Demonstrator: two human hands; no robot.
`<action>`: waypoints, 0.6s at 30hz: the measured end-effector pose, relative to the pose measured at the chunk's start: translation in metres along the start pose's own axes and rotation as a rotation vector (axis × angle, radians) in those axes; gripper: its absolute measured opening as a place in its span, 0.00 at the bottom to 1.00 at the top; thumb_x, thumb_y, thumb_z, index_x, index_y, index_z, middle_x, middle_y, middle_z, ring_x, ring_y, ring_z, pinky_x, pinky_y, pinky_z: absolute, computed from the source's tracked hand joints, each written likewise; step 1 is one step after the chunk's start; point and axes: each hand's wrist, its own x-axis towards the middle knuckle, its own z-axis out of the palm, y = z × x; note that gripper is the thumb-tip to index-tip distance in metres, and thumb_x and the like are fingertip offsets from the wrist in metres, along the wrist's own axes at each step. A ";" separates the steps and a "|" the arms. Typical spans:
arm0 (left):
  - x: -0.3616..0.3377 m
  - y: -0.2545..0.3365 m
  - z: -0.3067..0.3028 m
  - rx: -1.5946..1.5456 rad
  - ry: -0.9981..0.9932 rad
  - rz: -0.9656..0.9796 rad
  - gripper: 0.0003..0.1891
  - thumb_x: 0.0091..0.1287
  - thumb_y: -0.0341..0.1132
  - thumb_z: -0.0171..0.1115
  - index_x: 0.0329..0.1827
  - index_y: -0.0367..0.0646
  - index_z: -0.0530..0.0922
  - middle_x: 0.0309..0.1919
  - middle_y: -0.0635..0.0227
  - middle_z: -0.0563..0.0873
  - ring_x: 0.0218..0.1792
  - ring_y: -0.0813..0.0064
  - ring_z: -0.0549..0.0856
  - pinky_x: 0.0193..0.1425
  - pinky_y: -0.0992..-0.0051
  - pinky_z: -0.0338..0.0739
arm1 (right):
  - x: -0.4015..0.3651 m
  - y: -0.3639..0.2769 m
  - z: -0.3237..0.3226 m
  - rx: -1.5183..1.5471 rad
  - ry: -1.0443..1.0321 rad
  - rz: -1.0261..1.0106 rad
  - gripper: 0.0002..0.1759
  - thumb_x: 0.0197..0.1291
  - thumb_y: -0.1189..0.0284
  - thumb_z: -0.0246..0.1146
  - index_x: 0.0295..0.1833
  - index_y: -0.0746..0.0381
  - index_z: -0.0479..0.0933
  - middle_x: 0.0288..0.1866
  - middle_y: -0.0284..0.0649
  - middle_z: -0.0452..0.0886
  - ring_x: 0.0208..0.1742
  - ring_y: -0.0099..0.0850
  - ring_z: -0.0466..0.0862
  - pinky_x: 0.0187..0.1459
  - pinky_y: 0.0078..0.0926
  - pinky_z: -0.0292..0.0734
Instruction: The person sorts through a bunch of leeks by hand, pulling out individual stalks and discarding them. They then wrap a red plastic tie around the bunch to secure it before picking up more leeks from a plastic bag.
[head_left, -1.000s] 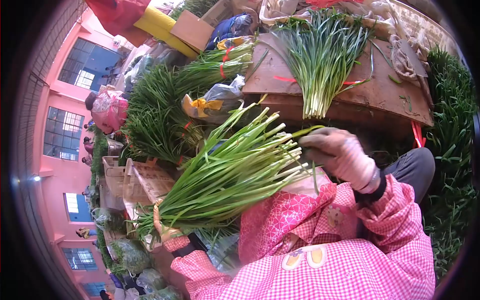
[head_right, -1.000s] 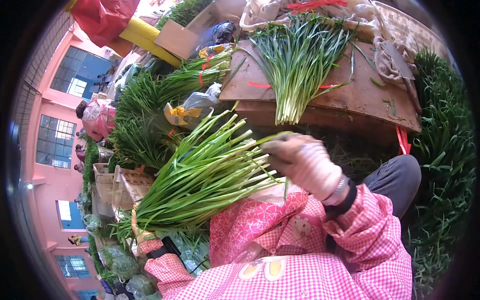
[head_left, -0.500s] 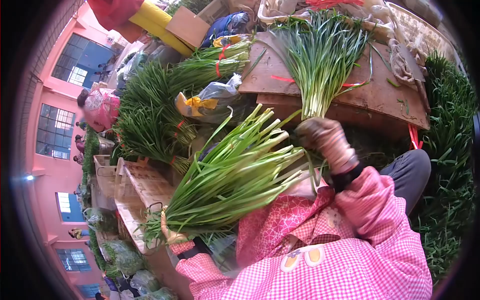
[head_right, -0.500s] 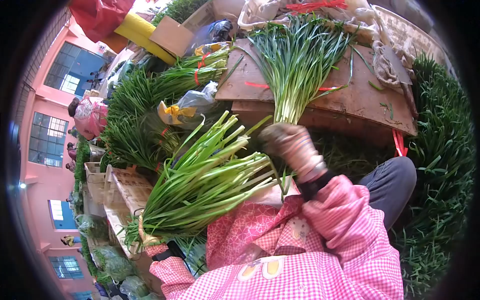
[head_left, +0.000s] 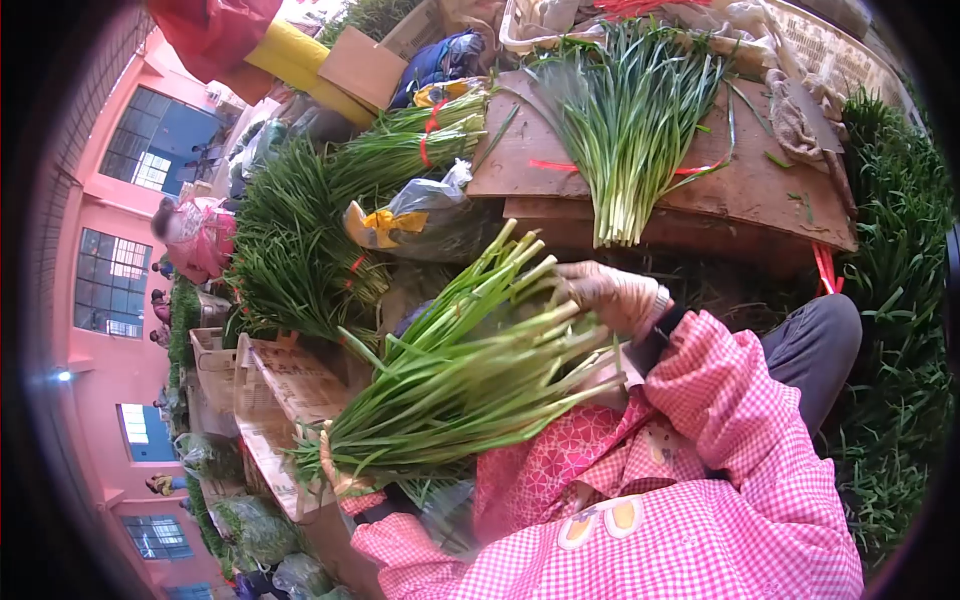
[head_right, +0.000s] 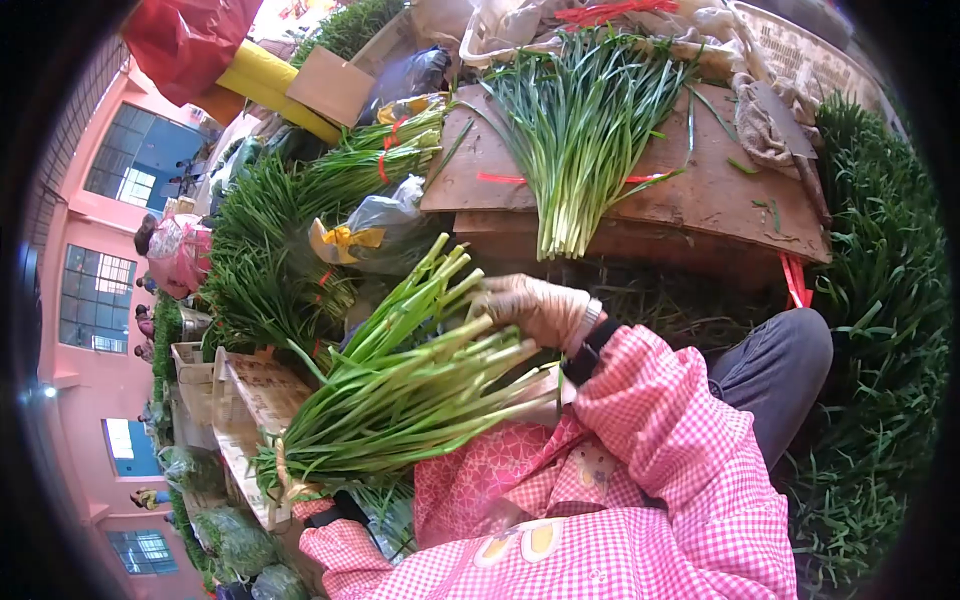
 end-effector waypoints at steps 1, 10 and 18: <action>-0.005 0.003 0.005 -0.007 -0.007 0.029 0.15 0.68 0.42 0.49 0.45 0.42 0.80 0.44 0.58 0.84 0.45 0.61 0.83 0.53 0.57 0.77 | 0.004 0.016 -0.009 -0.242 -0.001 0.039 0.23 0.57 0.64 0.63 0.56 0.64 0.73 0.45 0.37 0.81 0.46 0.22 0.79 0.51 0.23 0.73; 0.003 0.011 -0.014 0.025 -0.140 0.079 0.16 0.69 0.41 0.47 0.50 0.42 0.78 0.46 0.57 0.83 0.46 0.59 0.82 0.52 0.55 0.77 | -0.106 -0.046 -0.025 -0.128 0.617 -0.129 0.09 0.60 0.65 0.61 0.35 0.60 0.78 0.21 0.27 0.73 0.21 0.16 0.69 0.23 0.14 0.63; 0.016 -0.005 -0.024 0.034 -0.019 0.169 0.14 0.70 0.38 0.46 0.47 0.41 0.79 0.43 0.58 0.84 0.43 0.63 0.83 0.50 0.60 0.80 | -0.145 -0.003 -0.128 -1.883 0.622 0.943 0.12 0.52 0.65 0.61 0.42 0.56 0.82 0.36 0.44 0.82 0.38 0.41 0.82 0.40 0.35 0.77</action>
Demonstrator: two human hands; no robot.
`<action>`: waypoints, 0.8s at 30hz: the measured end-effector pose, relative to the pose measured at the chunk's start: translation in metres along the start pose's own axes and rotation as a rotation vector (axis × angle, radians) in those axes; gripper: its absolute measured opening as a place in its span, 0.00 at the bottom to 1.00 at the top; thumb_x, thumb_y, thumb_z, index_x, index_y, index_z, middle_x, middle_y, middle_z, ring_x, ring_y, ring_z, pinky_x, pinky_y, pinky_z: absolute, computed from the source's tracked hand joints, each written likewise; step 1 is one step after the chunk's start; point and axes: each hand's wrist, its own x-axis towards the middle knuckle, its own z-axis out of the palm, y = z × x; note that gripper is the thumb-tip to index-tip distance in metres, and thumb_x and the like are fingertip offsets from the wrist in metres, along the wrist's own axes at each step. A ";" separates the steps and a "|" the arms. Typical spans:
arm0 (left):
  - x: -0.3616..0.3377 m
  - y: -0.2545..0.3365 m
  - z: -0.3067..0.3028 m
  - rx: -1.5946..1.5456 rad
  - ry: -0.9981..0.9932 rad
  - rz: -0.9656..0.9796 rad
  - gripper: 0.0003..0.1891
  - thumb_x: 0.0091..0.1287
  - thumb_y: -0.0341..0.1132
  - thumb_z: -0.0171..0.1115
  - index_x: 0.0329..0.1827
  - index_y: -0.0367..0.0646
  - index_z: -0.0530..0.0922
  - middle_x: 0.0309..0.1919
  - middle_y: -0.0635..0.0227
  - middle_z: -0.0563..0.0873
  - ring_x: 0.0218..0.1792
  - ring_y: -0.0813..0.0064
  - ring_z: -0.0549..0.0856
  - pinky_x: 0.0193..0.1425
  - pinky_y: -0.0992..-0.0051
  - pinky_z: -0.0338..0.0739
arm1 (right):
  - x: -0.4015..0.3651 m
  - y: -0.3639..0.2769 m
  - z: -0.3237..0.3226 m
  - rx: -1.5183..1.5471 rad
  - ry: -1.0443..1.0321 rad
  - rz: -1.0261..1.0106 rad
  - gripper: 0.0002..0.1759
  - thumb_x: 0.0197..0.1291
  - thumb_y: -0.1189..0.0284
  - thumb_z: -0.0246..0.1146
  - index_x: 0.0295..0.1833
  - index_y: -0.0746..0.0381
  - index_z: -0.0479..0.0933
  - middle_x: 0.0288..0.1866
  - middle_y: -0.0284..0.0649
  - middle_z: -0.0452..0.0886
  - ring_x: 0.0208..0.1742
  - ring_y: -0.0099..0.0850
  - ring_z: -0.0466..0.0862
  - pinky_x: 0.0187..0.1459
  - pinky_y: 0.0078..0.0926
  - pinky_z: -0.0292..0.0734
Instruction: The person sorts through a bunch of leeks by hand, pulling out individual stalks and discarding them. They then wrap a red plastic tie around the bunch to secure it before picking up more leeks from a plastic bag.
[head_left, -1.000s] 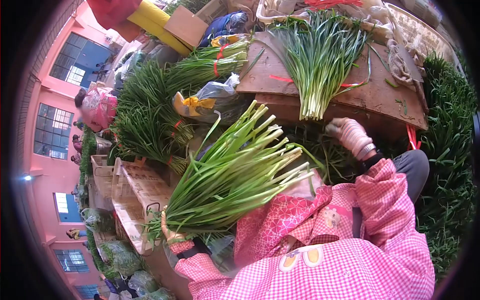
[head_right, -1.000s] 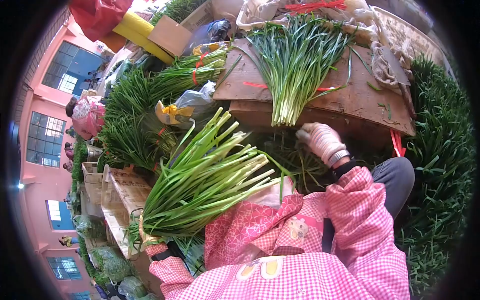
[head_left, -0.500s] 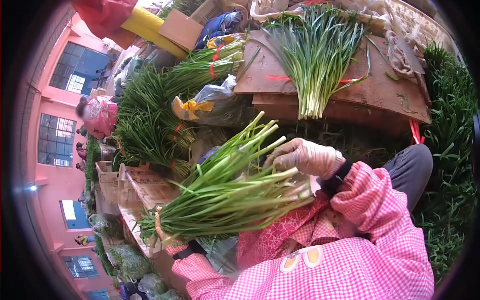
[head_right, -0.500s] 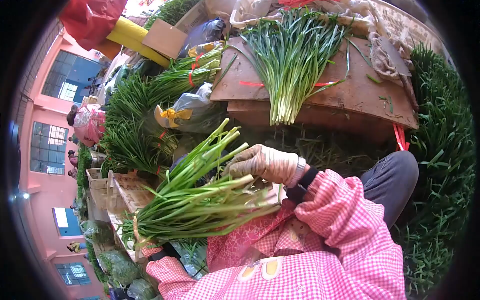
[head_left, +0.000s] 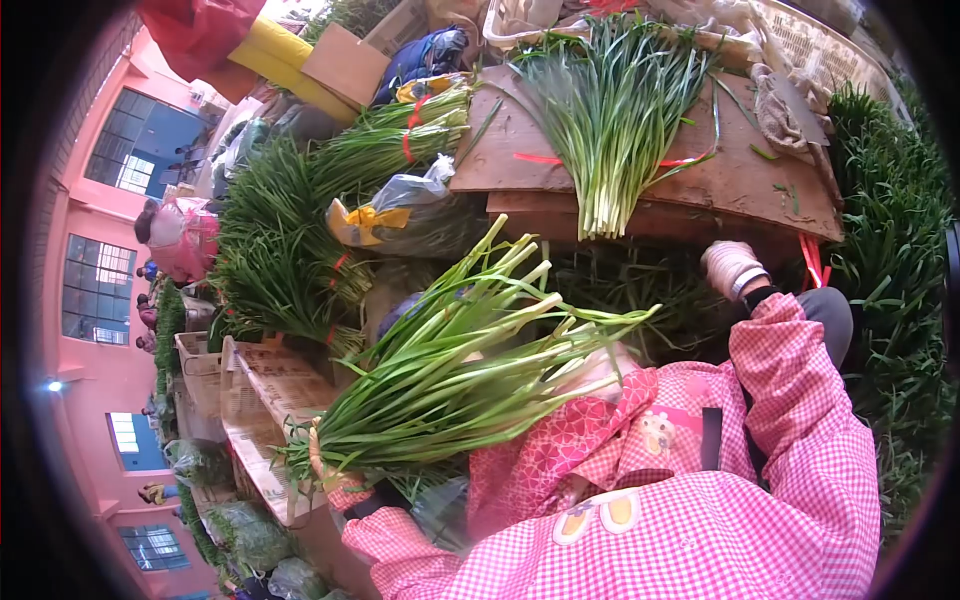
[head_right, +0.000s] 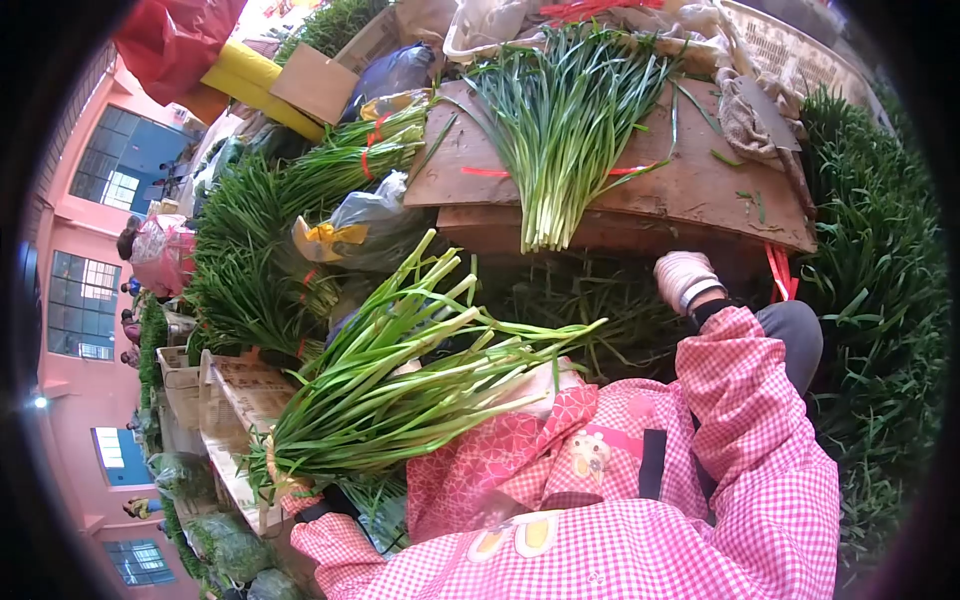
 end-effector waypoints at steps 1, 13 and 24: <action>0.003 -0.001 -0.002 -0.023 0.009 -0.020 0.14 0.70 0.38 0.46 0.47 0.41 0.79 0.43 0.58 0.84 0.43 0.63 0.83 0.49 0.60 0.80 | -0.026 -0.020 -0.033 -0.142 -0.009 -0.029 0.14 0.53 0.64 0.61 0.45 0.55 0.81 0.41 0.45 0.82 0.44 0.41 0.82 0.45 0.36 0.76; 0.000 0.008 -0.016 -0.045 -0.140 -0.101 0.16 0.70 0.39 0.45 0.52 0.42 0.77 0.48 0.56 0.82 0.46 0.59 0.82 0.54 0.56 0.76 | -0.087 -0.101 -0.091 1.116 -0.300 -0.629 0.16 0.53 0.68 0.64 0.47 0.61 0.79 0.31 0.42 0.83 0.31 0.27 0.80 0.35 0.28 0.75; 0.007 -0.008 -0.027 0.071 0.061 -0.097 0.17 0.70 0.41 0.45 0.52 0.40 0.76 0.48 0.54 0.81 0.47 0.58 0.81 0.56 0.56 0.74 | -0.078 -0.075 -0.097 0.921 0.155 -0.749 0.37 0.47 0.57 0.68 0.63 0.59 0.67 0.58 0.49 0.74 0.59 0.41 0.74 0.58 0.34 0.68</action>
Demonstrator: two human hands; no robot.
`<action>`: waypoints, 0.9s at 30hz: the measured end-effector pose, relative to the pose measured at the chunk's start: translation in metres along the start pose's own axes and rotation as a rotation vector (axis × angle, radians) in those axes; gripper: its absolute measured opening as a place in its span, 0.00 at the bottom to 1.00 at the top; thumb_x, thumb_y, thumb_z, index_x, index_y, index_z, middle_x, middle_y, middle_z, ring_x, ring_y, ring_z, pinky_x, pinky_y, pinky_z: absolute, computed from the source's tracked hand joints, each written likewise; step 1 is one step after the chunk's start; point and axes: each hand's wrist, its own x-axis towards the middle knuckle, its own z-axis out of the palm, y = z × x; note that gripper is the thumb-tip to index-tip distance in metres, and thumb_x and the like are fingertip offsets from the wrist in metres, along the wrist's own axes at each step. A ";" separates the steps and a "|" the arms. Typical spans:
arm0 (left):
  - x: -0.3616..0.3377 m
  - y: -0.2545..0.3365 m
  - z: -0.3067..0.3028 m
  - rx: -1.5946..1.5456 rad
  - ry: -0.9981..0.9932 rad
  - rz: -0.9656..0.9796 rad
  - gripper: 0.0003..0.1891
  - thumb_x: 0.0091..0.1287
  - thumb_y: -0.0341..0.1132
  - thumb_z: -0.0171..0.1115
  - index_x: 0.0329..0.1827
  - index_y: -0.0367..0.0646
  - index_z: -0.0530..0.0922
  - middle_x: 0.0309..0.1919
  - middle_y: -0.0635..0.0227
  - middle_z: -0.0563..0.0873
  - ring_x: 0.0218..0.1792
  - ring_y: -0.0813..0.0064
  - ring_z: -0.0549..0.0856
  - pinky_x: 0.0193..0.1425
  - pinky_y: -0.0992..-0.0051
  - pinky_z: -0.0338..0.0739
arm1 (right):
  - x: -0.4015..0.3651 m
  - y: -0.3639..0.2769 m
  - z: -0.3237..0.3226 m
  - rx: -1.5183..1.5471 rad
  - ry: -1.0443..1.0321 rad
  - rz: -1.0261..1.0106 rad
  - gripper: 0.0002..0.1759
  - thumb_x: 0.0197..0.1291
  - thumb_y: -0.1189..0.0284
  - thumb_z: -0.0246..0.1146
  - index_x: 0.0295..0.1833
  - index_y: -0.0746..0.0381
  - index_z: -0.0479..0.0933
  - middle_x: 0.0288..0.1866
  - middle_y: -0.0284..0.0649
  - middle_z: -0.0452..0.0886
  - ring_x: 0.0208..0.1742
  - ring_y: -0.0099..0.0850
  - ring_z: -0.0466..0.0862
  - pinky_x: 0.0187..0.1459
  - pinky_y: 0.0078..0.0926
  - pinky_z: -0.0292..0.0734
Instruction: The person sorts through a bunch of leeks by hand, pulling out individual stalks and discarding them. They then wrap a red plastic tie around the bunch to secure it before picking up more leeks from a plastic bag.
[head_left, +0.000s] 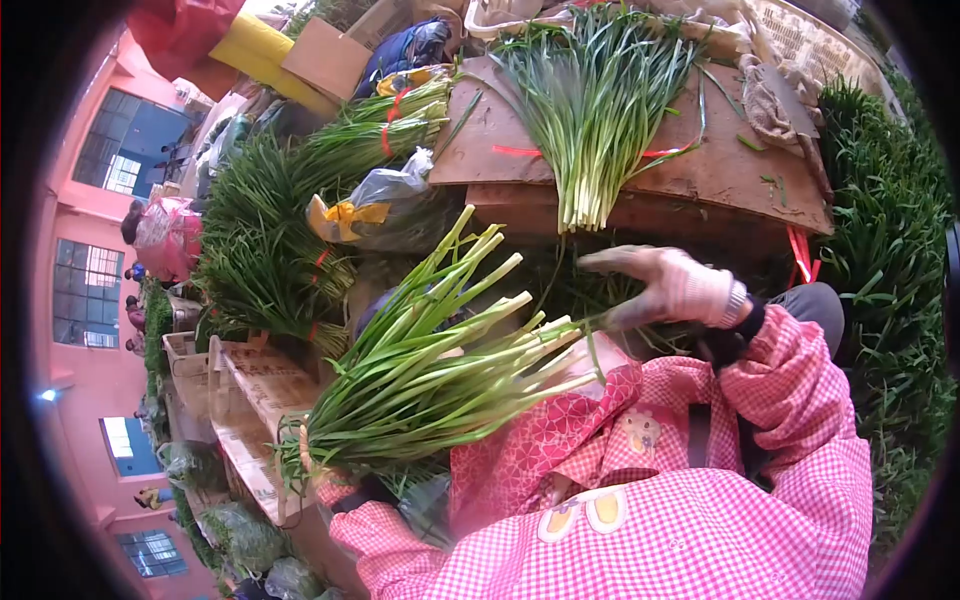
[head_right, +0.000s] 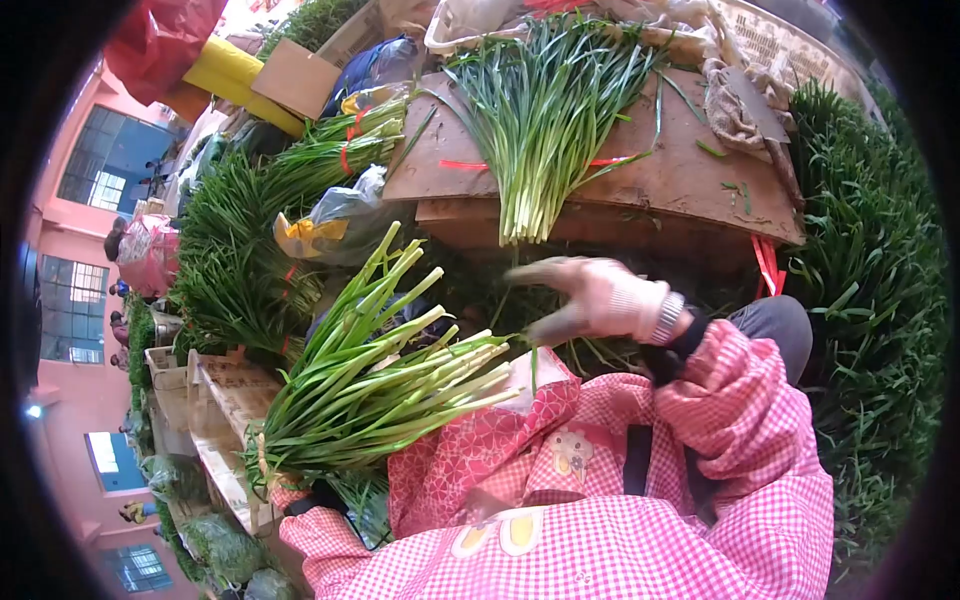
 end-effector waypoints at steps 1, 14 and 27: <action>0.002 0.002 0.001 0.014 -0.005 -0.005 0.18 0.70 0.41 0.45 0.52 0.40 0.76 0.48 0.54 0.81 0.47 0.58 0.81 0.56 0.56 0.74 | 0.010 -0.011 0.013 0.305 -0.038 0.003 0.39 0.46 0.60 0.69 0.64 0.59 0.65 0.60 0.47 0.73 0.61 0.36 0.72 0.61 0.32 0.65; -0.021 -0.004 0.023 0.013 0.104 -0.052 0.18 0.70 0.42 0.45 0.51 0.37 0.76 0.49 0.55 0.81 0.48 0.61 0.80 0.56 0.61 0.75 | 0.007 0.046 0.007 0.723 0.300 0.137 0.11 0.52 0.69 0.65 0.40 0.63 0.79 0.28 0.34 0.80 0.34 0.24 0.80 0.39 0.23 0.74; -0.016 -0.005 0.011 0.024 0.019 -0.103 0.18 0.71 0.40 0.43 0.51 0.37 0.76 0.50 0.55 0.81 0.50 0.61 0.79 0.59 0.61 0.73 | 0.121 0.014 0.117 0.924 -0.364 -0.037 0.20 0.49 0.73 0.68 0.50 0.63 0.78 0.37 0.34 0.84 0.39 0.20 0.77 0.46 0.26 0.74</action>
